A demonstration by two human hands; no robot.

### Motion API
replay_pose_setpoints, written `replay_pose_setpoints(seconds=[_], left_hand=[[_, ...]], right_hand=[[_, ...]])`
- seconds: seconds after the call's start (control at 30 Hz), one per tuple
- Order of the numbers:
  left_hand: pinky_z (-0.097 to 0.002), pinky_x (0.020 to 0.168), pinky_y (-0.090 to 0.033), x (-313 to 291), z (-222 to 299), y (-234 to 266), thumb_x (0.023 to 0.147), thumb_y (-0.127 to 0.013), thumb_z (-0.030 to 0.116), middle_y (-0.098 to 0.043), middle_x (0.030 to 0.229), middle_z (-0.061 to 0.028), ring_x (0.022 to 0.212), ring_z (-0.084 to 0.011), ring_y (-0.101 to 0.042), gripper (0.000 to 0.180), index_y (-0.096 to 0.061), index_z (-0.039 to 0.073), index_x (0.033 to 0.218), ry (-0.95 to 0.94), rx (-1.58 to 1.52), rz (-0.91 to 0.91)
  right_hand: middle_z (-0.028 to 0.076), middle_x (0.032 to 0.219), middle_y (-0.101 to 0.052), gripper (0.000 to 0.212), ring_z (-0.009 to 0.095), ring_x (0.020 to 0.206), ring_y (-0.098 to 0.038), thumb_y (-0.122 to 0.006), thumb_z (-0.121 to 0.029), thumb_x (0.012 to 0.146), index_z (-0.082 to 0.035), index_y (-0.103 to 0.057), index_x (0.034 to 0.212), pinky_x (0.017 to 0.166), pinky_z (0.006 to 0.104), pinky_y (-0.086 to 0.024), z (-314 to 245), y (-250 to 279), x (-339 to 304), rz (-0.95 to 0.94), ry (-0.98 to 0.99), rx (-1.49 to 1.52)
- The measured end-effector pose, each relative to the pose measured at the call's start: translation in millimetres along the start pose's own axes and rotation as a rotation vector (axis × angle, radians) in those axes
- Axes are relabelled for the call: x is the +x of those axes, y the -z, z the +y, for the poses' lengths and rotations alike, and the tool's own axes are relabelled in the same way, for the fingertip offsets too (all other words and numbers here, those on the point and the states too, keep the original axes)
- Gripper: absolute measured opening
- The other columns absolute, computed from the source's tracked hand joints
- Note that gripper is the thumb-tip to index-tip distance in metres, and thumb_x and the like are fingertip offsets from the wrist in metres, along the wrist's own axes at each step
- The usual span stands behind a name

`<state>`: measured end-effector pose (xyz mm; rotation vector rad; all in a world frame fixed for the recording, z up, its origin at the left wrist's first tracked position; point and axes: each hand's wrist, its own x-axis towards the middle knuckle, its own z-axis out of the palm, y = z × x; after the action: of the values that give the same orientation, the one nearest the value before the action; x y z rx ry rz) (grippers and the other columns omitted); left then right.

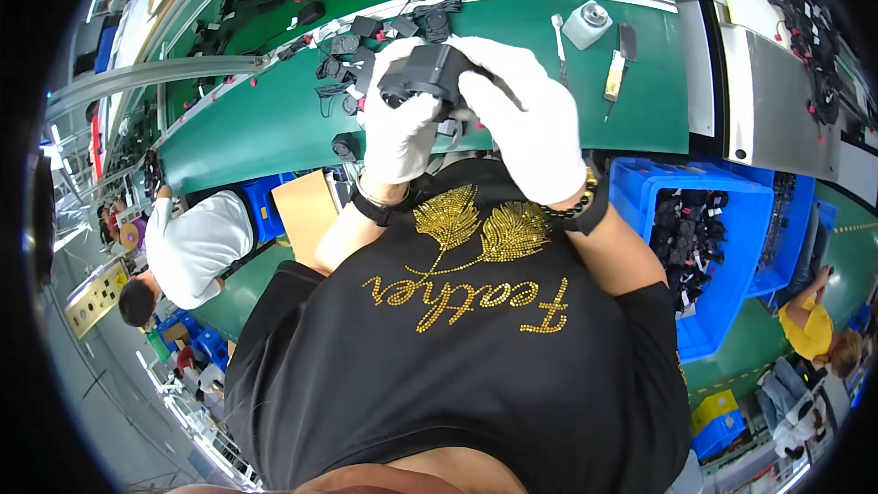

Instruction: Manually assemble electronic device components by snapping parts together at a production line.

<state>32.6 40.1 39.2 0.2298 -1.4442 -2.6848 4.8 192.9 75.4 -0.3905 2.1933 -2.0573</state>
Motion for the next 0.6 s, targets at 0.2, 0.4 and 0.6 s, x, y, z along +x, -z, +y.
replay_pose_setpoints(seconds=[0.2, 0.4, 0.6], left_hand=[[-0.0296, 0.062, -0.060, -3.3, -3.2, 4.4, 0.072, -0.070, -0.004, -0.059, 0.110, -0.0132, 0.089, -0.0213, -0.065, 0.054, -0.050, 0.001, 0.122, 0.170, -0.219, -0.142], [-0.0260, 0.067, -0.058, -1.2, 0.6, 7.2, 0.070, -0.073, -0.004, -0.060, 0.112, -0.0118, 0.092, -0.0174, -0.064, 0.055, -0.052, 0.001, 0.120, 0.134, 0.083, -0.179], [-0.0289, 0.084, -0.051, -6.1, -10.7, 9.4, 0.065, -0.077, -0.001, -0.059, 0.109, -0.0069, 0.097, -0.0155, -0.060, 0.062, -0.051, 0.000, 0.122, 0.297, -0.016, -0.204]], right_hand=[[0.009, 0.118, -0.060, 0.036, 0.015, 0.107, -0.055, -0.047, -0.010, 0.091, 0.001, -0.055, 0.125, 0.094, 0.0273, -0.043, 0.7, 7.1, 3.7, -0.287, -0.285, 0.356], [0.009, 0.108, -0.062, 0.023, 0.015, 0.098, -0.059, -0.044, -0.007, 0.092, 0.003, -0.058, 0.108, 0.089, 0.0272, -0.047, 22.1, -6.6, -4.1, -0.133, -0.159, 0.374], [0.013, 0.106, -0.065, 0.029, 0.020, 0.098, -0.063, -0.043, -0.016, 0.098, 0.003, -0.061, 0.109, 0.086, 0.0293, -0.049, 30.7, 11.1, -1.0, -0.175, 0.020, 0.064]])
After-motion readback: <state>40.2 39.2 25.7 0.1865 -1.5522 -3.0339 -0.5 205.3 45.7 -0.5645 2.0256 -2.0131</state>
